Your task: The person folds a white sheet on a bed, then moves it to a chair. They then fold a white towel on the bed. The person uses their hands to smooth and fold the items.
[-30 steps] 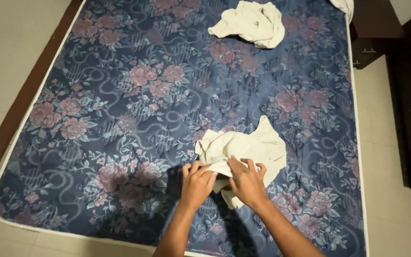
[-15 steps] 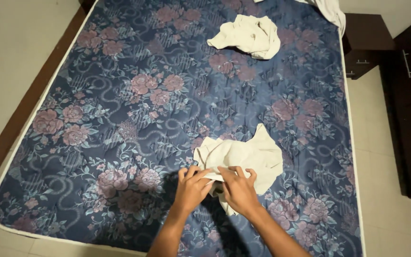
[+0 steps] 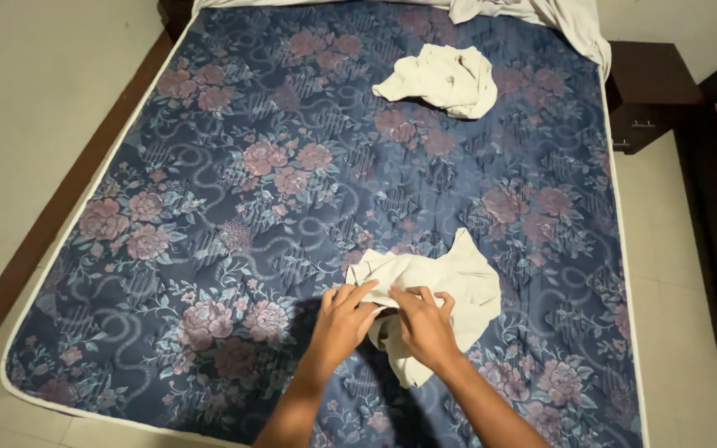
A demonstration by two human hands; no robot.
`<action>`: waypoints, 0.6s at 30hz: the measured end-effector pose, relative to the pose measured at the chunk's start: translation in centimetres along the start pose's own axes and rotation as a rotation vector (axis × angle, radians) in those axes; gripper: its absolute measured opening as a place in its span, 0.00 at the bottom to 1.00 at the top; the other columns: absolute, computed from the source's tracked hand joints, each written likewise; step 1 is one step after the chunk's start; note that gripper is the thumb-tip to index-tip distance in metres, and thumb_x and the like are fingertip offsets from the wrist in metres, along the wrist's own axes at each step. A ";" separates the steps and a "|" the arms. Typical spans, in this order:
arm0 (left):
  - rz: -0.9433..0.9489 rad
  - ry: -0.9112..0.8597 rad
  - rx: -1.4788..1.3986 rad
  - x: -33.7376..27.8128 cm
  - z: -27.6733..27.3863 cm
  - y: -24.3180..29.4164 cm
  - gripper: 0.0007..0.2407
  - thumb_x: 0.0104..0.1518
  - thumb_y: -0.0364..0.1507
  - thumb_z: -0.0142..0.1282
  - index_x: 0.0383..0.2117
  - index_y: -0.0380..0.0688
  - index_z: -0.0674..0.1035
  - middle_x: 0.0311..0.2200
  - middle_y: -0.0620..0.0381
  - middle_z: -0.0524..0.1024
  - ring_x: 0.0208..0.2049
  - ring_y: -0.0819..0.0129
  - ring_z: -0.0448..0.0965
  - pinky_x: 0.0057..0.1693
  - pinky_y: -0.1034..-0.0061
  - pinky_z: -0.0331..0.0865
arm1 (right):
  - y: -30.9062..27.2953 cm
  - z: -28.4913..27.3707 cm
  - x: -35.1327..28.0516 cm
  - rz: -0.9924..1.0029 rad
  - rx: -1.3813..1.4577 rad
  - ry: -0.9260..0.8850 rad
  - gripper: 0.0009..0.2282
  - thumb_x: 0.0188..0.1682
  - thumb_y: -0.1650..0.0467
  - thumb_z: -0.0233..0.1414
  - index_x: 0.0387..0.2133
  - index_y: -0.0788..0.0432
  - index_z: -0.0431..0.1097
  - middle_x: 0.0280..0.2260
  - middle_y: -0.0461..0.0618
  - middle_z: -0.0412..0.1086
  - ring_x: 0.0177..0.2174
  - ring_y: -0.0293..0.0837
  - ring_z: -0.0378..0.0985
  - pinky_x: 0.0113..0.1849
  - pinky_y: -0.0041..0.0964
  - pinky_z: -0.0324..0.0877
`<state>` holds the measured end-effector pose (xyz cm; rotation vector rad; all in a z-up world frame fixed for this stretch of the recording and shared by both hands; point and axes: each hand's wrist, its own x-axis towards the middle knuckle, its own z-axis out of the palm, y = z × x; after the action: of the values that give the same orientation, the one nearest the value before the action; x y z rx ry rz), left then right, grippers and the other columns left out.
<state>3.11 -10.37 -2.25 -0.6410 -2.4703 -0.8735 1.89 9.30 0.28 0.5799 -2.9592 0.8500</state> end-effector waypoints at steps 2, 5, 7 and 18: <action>0.023 -0.018 -0.016 0.7 0.5 -0.1 0.05 0.53 0.27 0.63 0.33 0.43 0.84 0.54 0.57 0.77 0.49 0.61 0.74 0.53 0.62 0.62 | 0.3 -0.5 0.5 0.007 -0.020 -0.010 0.20 0.45 0.77 0.52 0.54 0.56 0.70 0.40 0.49 0.78 0.51 0.48 0.71 0.54 0.60 0.49; 0.062 -0.039 -0.053 2.0 0.3 1.0 0.06 0.51 0.26 0.63 0.34 0.43 0.85 0.53 0.57 0.77 0.50 0.61 0.74 0.53 0.63 0.62 | 0.6 -1.1 0.8 0.047 -0.066 -0.044 0.20 0.49 0.74 0.51 0.57 0.58 0.67 0.36 0.51 0.78 0.53 0.49 0.69 0.54 0.61 0.49; 0.084 -0.041 -0.069 2.6 0.4 1.6 0.07 0.50 0.26 0.63 0.34 0.43 0.85 0.52 0.57 0.77 0.51 0.60 0.73 0.53 0.63 0.61 | 0.8 -1.4 0.9 0.077 -0.089 -0.061 0.20 0.50 0.72 0.50 0.58 0.58 0.66 0.35 0.51 0.78 0.53 0.49 0.69 0.54 0.62 0.48; 0.070 0.069 -0.084 4.4 2.1 2.7 0.05 0.51 0.30 0.67 0.28 0.43 0.84 0.33 0.62 0.79 0.42 0.62 0.74 0.50 0.65 0.63 | 0.7 -2.6 -0.9 -0.055 -0.086 0.209 0.31 0.34 0.64 0.63 0.54 0.56 0.64 0.56 0.58 0.69 0.50 0.54 0.68 0.48 0.58 0.50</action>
<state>0.61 -5.90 -0.08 -0.7091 -2.3460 -0.9599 2.23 11.53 2.03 0.5311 -2.7622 0.7263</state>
